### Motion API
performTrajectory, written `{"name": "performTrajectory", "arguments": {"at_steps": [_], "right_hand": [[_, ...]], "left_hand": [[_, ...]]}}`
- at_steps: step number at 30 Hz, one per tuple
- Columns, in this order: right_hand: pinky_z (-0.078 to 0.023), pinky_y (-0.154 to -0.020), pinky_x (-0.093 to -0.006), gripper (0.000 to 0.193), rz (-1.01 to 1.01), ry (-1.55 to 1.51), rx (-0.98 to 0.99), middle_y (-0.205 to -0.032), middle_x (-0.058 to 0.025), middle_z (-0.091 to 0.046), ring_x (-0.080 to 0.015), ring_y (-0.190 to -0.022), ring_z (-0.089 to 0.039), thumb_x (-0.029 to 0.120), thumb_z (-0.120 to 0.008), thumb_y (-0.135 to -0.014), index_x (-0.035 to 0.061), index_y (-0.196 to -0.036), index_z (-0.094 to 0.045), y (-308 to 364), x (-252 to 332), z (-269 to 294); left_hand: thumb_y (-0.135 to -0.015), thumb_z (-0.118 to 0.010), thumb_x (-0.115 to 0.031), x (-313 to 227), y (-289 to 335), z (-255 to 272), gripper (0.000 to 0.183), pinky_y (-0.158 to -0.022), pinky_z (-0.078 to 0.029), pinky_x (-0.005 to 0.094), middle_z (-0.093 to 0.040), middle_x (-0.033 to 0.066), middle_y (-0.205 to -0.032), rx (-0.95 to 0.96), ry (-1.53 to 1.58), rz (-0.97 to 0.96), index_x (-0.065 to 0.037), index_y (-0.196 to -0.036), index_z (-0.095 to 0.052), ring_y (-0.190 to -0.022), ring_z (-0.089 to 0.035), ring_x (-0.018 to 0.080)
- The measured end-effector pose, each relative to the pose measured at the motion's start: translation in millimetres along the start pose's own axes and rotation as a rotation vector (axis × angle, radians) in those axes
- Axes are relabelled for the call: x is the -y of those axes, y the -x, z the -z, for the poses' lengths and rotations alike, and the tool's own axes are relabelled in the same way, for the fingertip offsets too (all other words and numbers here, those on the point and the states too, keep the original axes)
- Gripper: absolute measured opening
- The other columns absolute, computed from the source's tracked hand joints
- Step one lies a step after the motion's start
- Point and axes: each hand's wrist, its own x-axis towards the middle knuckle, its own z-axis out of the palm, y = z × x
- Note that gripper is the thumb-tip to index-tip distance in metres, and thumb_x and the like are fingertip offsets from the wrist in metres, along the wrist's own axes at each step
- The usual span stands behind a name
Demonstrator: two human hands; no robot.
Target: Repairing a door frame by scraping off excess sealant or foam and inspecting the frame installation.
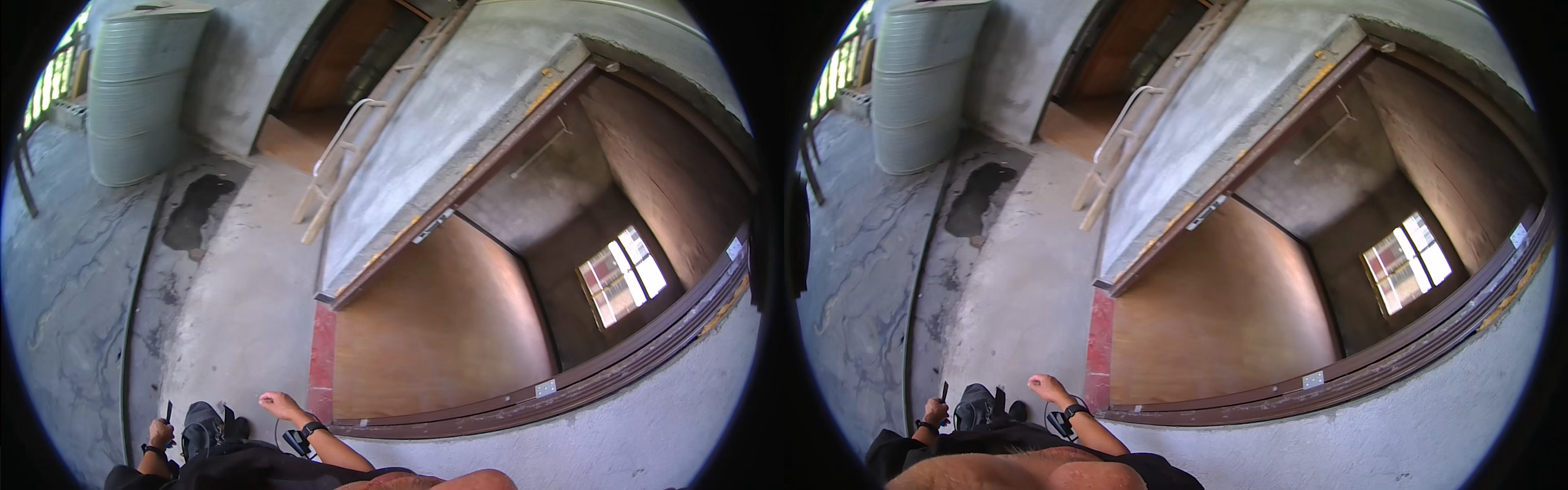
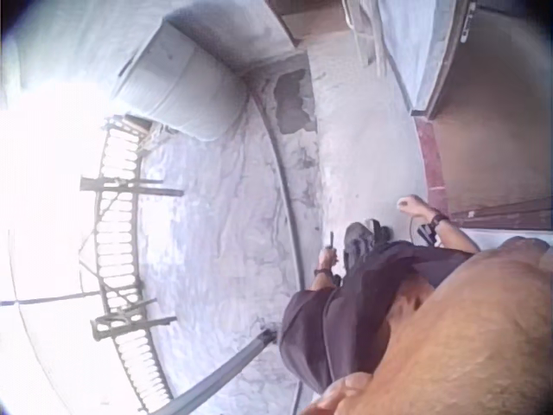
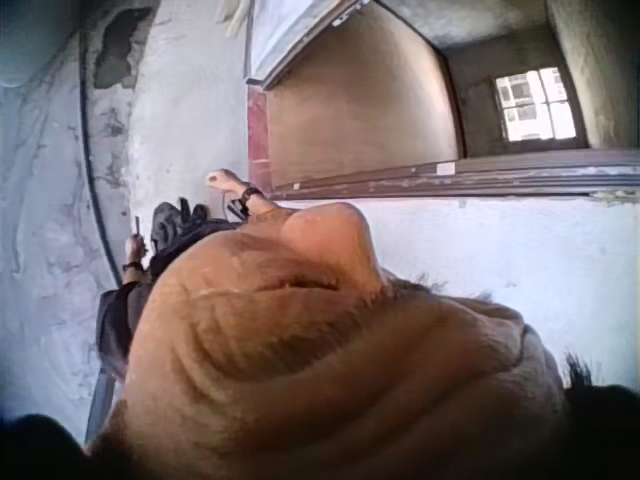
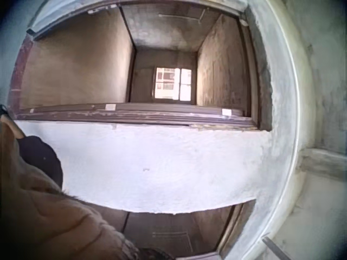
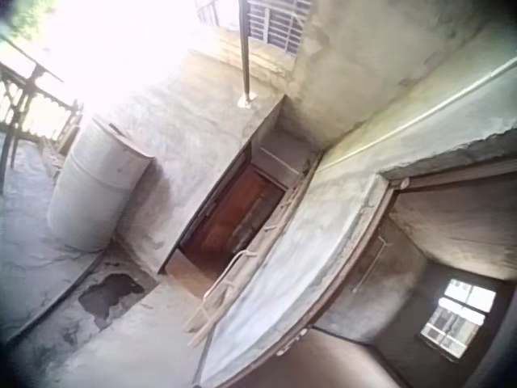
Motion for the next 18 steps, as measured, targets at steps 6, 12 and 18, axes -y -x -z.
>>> {"name": "performTrajectory", "arguments": {"at_steps": [6, 12, 18], "right_hand": [[-0.050, -0.081, -0.0355, 0.036, -0.135, -0.083, -0.193, -0.097, -0.0129, -0.069, -0.0260, -0.093, -0.066, 0.038, -0.061, -0.085, 0.0078, -0.103, -0.067, -20, -66, 33], [-0.050, -0.080, -0.0326, 0.035, -0.420, -0.180, -0.361, -0.096, -0.0104, -0.070, -0.0173, -0.091, -0.065, 0.034, -0.062, -0.087, 0.0050, -0.106, -0.066, -26, -59, 83], [-0.050, -0.078, -0.0346, 0.035, -0.318, -0.289, -0.610, -0.093, -0.0140, -0.069, -0.0246, -0.088, -0.066, 0.034, -0.063, -0.085, 0.0057, -0.105, -0.066, -61, -27, 111]], "left_hand": [[-0.075, -0.050, -0.006, -83, -112, -8, 0.023, -0.057, -0.057, 0.0421, -0.066, 0.0253, -0.073, 0.007, -0.420, -0.264, 0.007, -0.087, -0.065, -0.061, -0.068, 0.0324], [-0.072, -0.055, -0.015, -181, -239, -23, 0.038, -0.079, -0.054, 0.0398, -0.069, 0.0191, -0.089, 0.078, -0.431, -0.416, -0.006, -0.106, -0.068, -0.085, -0.067, 0.0331], [-0.075, -0.057, -0.028, -317, -317, -30, 0.032, -0.067, -0.055, 0.0380, -0.068, 0.0123, -0.072, 0.259, -0.581, -0.547, -0.018, -0.102, -0.070, -0.067, -0.068, 0.0257]]}}
